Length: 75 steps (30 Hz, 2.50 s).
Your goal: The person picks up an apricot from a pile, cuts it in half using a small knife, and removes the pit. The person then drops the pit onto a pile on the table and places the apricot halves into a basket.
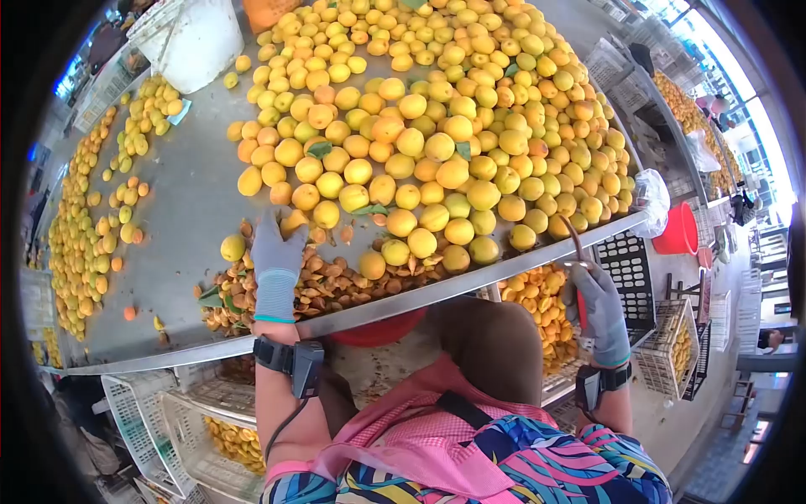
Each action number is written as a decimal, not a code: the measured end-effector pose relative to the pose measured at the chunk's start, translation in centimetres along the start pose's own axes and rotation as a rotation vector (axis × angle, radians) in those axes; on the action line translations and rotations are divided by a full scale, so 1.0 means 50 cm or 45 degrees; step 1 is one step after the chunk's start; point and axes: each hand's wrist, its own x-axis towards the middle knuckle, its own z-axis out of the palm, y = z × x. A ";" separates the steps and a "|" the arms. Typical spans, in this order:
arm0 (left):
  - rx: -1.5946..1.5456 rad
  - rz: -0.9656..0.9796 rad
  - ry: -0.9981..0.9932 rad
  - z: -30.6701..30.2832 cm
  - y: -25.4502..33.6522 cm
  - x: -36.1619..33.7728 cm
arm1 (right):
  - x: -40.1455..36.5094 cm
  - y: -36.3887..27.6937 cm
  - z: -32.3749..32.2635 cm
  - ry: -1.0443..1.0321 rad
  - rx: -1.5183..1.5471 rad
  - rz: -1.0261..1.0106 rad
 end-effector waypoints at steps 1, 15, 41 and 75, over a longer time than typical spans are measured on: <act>0.025 0.075 0.089 0.002 -0.001 -0.002 | -0.001 -0.022 0.041 -0.005 -0.061 -0.049; -1.502 -0.144 -0.281 -0.067 0.124 -0.097 | 0.053 -0.114 0.425 -0.802 0.257 -0.211; -1.972 -0.061 -0.308 -0.024 0.173 -0.133 | 0.065 -0.025 0.475 -0.589 -0.348 -1.162; -1.272 0.080 -0.220 -0.034 0.162 -0.148 | 0.088 -0.032 0.449 -0.676 -0.707 -1.032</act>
